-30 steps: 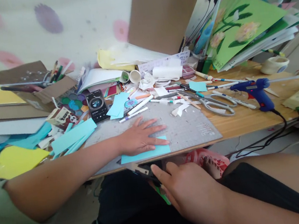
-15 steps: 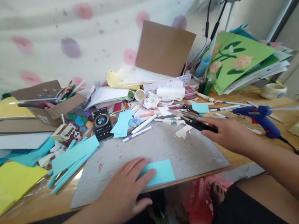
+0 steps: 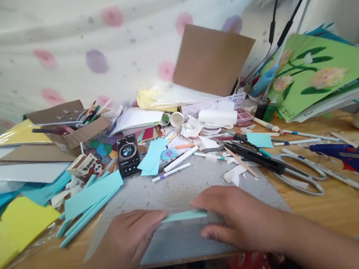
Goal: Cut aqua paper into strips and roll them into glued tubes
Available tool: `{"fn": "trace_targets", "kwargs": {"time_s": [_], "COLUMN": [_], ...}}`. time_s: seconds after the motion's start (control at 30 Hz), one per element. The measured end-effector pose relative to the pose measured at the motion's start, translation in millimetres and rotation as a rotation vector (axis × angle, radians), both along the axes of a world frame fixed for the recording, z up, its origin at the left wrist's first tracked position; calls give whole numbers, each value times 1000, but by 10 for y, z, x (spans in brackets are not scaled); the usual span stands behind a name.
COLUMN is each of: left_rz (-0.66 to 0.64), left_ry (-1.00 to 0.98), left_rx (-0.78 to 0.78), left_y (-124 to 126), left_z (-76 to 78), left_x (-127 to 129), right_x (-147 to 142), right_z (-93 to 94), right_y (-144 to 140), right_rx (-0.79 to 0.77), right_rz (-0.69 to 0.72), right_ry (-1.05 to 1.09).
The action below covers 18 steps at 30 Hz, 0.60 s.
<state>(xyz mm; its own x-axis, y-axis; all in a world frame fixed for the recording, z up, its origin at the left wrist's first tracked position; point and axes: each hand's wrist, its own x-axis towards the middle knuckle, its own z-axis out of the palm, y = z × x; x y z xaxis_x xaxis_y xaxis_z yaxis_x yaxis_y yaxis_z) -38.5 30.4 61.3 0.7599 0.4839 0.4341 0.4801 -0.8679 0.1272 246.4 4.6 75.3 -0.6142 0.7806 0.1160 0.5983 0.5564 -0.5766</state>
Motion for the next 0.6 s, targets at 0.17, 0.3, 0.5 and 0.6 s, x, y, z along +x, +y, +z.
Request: {"fn": "trace_targets", "kwargs": {"time_s": [0.17, 0.3, 0.5, 0.6], "left_rz": [125, 219, 420, 555], "left_ry": [80, 123, 135, 127], "left_rx": [-165, -333, -530, -535], "left_y": [171, 250, 353, 431], "left_z": [106, 141, 302, 424], "left_x": [40, -91, -426, -699], "right_x": [-78, -45, -372, -498], "right_z": [-53, -147, -56, -9], "right_y": [135, 198, 372, 443], "right_rx": [-220, -321, -365, -305], "right_rz": [-207, -276, -367, -401], "right_ry": [120, 139, 299, 375]}}
